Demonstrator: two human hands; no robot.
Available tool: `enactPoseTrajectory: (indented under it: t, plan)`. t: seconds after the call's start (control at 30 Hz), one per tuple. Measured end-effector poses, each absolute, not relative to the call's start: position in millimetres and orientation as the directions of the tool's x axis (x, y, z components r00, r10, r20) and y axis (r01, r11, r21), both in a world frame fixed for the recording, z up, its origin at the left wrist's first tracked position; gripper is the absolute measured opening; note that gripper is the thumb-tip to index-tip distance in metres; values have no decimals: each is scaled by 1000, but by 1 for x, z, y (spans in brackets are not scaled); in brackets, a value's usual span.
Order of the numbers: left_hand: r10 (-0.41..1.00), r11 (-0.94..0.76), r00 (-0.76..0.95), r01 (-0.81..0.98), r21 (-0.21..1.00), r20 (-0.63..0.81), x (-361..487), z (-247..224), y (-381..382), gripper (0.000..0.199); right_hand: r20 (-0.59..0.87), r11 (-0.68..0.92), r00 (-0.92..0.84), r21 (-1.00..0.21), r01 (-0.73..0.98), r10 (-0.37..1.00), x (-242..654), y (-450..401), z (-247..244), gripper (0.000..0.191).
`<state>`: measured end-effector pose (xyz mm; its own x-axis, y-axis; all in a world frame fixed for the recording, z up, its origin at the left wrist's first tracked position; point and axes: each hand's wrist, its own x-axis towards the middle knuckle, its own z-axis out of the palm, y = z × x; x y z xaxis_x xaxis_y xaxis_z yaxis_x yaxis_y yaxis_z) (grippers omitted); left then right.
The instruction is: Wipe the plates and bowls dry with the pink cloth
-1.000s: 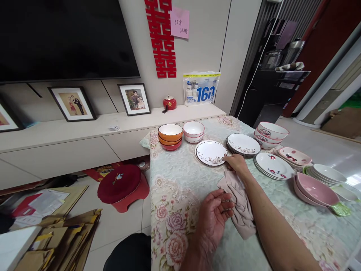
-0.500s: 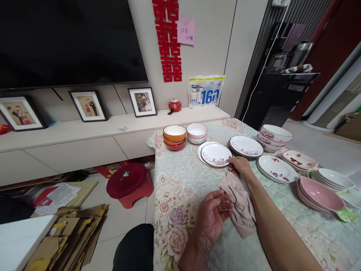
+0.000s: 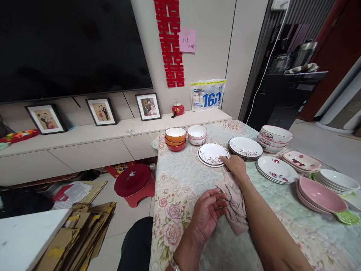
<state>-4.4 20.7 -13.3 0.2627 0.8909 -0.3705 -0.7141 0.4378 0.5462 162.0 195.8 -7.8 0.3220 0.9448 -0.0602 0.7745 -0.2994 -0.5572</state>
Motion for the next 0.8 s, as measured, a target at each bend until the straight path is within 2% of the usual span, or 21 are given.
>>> enactPoseTrajectory:
  t: [0.1, 0.23, 0.5, 0.63, 0.8]
  plan:
    - [900, 425, 260, -703, 571, -349, -4, -14, 20, 25, -76, -294, 310, -589, 752, 948, 164, 198, -8, 36]
    - [906, 415, 262, -703, 578, -331, -4, -18, 20, 24, -152, -312, 291, -691, 652, 945, 170, 200, -10, 25]
    - [915, 397, 259, -714, 577, -309, -8, -21, 21, 26, -296, -337, 218, -924, 183, 930, 185, 195, -19, 10]
    - [923, 367, 207, -723, 585, -323, -14, -20, 16, 28, -278, -280, 176, -960, -14, 944, 188, 183, -18, 12]
    - [934, 314, 147, -773, 551, -327, -32, -16, 3, 30, -242, -237, 28, -963, -126, 970, 185, 164, -9, 13]
